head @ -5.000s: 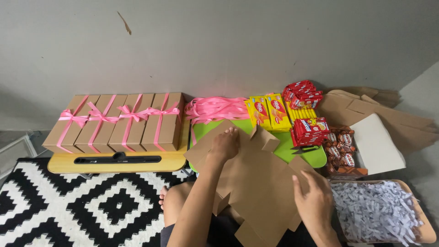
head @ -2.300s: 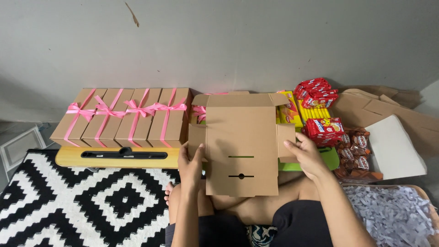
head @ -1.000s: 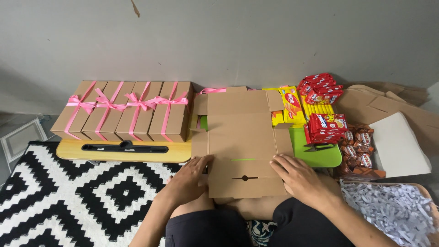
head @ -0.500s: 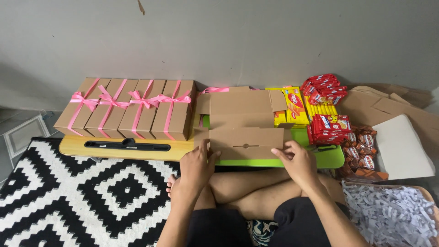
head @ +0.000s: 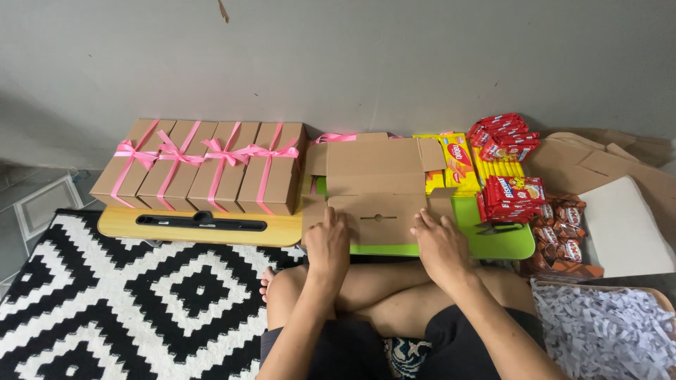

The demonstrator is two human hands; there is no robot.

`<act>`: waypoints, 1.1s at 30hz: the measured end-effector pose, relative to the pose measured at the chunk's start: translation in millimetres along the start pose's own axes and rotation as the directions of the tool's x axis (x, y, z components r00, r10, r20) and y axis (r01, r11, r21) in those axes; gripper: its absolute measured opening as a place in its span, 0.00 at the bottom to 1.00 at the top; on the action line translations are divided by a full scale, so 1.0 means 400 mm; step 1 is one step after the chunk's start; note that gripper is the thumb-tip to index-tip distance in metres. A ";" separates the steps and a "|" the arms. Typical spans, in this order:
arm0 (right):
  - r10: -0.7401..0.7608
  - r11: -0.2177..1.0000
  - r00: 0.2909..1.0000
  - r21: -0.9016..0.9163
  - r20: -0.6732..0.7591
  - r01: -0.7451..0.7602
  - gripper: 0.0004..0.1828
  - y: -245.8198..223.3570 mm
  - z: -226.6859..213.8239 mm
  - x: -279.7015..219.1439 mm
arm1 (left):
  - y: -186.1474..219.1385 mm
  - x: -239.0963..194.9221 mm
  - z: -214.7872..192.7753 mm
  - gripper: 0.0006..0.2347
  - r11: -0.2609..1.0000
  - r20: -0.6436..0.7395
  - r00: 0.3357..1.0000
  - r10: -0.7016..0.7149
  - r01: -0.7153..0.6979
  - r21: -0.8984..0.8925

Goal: Assembling a cardboard gift box and filling it with shredded paper

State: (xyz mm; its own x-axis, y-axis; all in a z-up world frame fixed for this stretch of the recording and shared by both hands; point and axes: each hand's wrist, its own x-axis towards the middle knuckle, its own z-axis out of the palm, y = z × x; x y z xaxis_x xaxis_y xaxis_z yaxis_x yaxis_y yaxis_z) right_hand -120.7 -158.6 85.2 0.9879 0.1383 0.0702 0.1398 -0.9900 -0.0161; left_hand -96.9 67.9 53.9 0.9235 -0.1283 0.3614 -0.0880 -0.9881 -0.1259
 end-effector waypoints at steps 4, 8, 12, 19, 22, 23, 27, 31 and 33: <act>-0.082 0.994 0.996 -0.077 -0.036 0.079 0.24 -0.022 0.002 0.001 | 0.049 0.010 0.022 0.08 0.995 0.160 0.983 0.089 -0.080 -0.064; -0.125 0.984 0.985 -0.142 -0.119 0.108 0.24 -0.025 0.069 0.001 | 0.111 -0.015 0.079 0.12 0.992 0.160 0.984 0.077 -0.059 -0.111; -0.139 0.990 0.989 -0.010 -0.056 0.139 0.25 -0.079 0.046 0.006 | 0.161 -0.032 0.127 0.14 0.988 -0.103 0.993 0.053 -0.068 -0.141; -0.140 0.990 0.990 0.013 -0.026 0.140 0.29 -0.119 0.042 0.004 | 0.129 -0.073 0.029 0.14 0.962 -0.232 0.971 -0.057 -0.009 -0.271; -0.063 0.998 0.998 -0.009 -0.024 0.063 0.36 -0.103 0.085 0.000 | 0.117 -0.094 0.028 0.13 0.939 -0.275 0.957 -0.096 -0.005 -0.343; -0.017 0.999 0.999 -0.042 -0.028 0.016 0.39 -0.104 0.086 -0.001 | 0.115 -0.096 0.028 0.13 0.928 -0.297 0.949 -0.105 -0.014 -0.373; 0.027 0.997 0.999 -0.066 -0.030 -0.029 0.41 -0.119 0.062 0.001 | 0.114 -0.090 0.038 0.14 0.896 -0.338 0.930 -0.143 -0.023 -0.444; -0.033 0.998 0.999 -0.045 -0.026 0.032 0.38 -0.116 0.048 0.000 | 0.117 -0.084 0.048 0.15 0.890 -0.301 0.941 -0.157 0.002 -0.457; -0.136 0.987 0.991 0.091 0.016 0.134 0.38 -0.106 0.041 -0.002 | 0.123 -0.083 0.055 0.17 0.903 -0.299 0.945 -0.134 -0.008 -0.430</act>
State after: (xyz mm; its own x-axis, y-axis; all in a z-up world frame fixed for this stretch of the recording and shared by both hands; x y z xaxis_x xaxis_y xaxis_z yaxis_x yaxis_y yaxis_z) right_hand -126.1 -116.3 69.3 0.9607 0.2720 0.0557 0.2764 -0.9562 -0.0969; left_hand -123.5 25.5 15.5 0.7725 -0.0140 0.6349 -0.2476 -0.9272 0.2809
